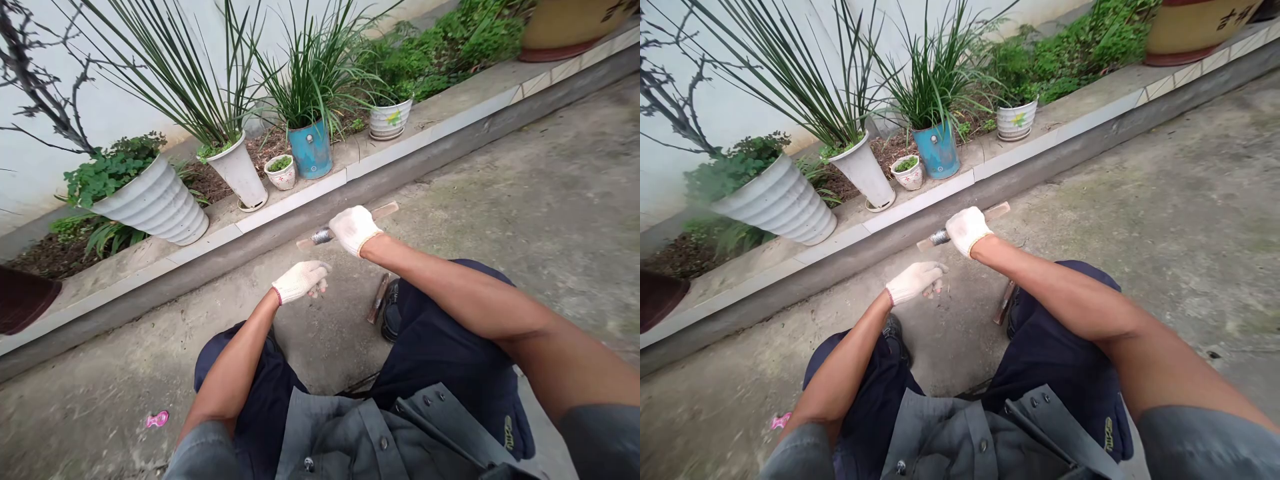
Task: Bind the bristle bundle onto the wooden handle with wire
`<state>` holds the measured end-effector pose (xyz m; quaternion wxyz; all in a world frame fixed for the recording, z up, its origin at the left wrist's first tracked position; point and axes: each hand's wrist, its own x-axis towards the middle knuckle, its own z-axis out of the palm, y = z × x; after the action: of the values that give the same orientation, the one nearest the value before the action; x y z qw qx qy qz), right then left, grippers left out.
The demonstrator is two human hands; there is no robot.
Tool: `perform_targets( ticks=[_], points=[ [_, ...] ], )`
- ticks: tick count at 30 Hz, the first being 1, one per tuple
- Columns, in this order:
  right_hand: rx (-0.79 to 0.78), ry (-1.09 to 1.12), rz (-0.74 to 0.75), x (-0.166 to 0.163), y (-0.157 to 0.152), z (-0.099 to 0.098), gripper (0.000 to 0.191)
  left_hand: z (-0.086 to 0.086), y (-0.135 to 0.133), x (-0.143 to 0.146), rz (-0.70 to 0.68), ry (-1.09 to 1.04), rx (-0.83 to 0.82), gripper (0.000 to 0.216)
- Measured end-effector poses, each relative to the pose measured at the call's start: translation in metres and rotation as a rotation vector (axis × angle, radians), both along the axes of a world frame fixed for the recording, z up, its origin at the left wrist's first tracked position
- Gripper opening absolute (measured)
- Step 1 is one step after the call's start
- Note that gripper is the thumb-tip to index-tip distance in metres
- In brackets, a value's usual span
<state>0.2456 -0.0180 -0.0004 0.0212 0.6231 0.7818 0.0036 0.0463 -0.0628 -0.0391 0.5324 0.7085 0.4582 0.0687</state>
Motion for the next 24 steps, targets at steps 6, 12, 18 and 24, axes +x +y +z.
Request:
perform_targets(
  ticks=[6,12,18,24],
  points=[
    [0.029,-0.308,0.255,0.001,-0.003,-0.015,0.022,0.016,0.006,-0.013,-0.066,0.278,0.232,0.032],
    [-0.29,-0.122,0.634,0.024,-0.001,-0.019,0.021,0.022,0.008,-0.018,0.009,0.252,0.396,0.036],
    [-0.389,0.196,0.536,0.029,-0.009,0.004,0.024,0.013,0.009,-0.011,0.111,0.092,0.284,0.033],
    [-0.189,0.265,0.218,0.009,-0.003,0.006,0.033,-0.005,0.003,0.002,0.211,-0.118,0.079,0.033]
  ],
)
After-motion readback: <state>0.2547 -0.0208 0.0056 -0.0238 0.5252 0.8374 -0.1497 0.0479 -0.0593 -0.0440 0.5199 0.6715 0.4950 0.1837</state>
